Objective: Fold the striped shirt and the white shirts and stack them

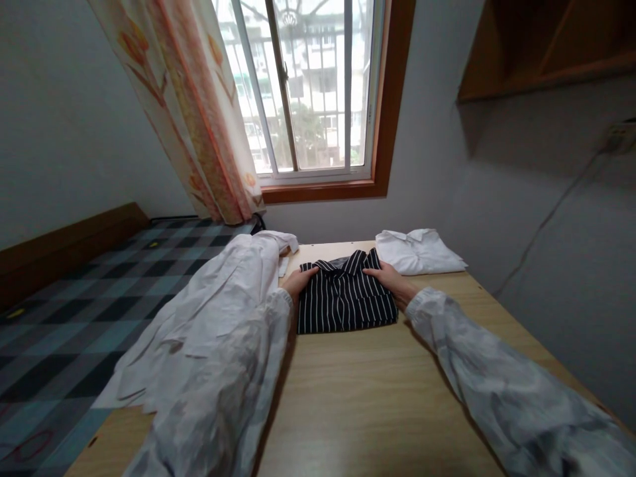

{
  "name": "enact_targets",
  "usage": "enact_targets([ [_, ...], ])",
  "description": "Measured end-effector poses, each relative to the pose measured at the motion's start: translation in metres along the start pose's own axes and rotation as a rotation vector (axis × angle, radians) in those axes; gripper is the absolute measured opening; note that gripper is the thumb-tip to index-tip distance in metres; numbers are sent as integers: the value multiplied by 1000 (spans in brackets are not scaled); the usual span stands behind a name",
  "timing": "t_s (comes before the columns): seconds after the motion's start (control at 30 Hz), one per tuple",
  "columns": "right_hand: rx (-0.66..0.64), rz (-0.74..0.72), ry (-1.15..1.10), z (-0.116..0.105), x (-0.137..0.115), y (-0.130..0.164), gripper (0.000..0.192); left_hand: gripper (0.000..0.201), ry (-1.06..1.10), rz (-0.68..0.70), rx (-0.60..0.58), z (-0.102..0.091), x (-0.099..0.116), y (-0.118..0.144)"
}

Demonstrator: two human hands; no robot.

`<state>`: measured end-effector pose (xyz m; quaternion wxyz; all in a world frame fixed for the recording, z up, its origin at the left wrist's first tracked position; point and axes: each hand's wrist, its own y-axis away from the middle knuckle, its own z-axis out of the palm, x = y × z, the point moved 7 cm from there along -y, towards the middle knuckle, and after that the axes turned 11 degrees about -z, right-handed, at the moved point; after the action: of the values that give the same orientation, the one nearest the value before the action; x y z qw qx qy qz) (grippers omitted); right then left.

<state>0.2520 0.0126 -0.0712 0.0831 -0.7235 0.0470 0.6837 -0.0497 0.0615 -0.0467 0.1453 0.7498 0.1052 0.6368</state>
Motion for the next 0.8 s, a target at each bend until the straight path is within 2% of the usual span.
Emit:
enact_targets([
  [0.1,-11,-198,-41,-15,-17,-2,41,37,162,-7,-105,22,8,3],
  [0.2,43,-341,-6,-50,-37,-10,50,33,279,113,-166,51,34,1],
  [0.27,72,-374,6,-80,-51,-22,49,33,314,198,-193,75,57,-4],
  [0.37,113,-370,-7,-131,-70,-45,45,35,368,255,-237,119,88,-17],
  [0.57,184,-411,86,-232,-108,-102,44,27,490,286,-288,216,140,-49],
  [0.67,232,-339,163,-273,-98,-126,41,29,421,187,-247,259,140,-65],
  [0.73,234,-171,248,-292,-70,-133,35,30,309,80,-206,281,123,-74],
  [0.8,200,-20,343,-303,-34,-131,29,31,219,7,-192,294,100,-79],
])
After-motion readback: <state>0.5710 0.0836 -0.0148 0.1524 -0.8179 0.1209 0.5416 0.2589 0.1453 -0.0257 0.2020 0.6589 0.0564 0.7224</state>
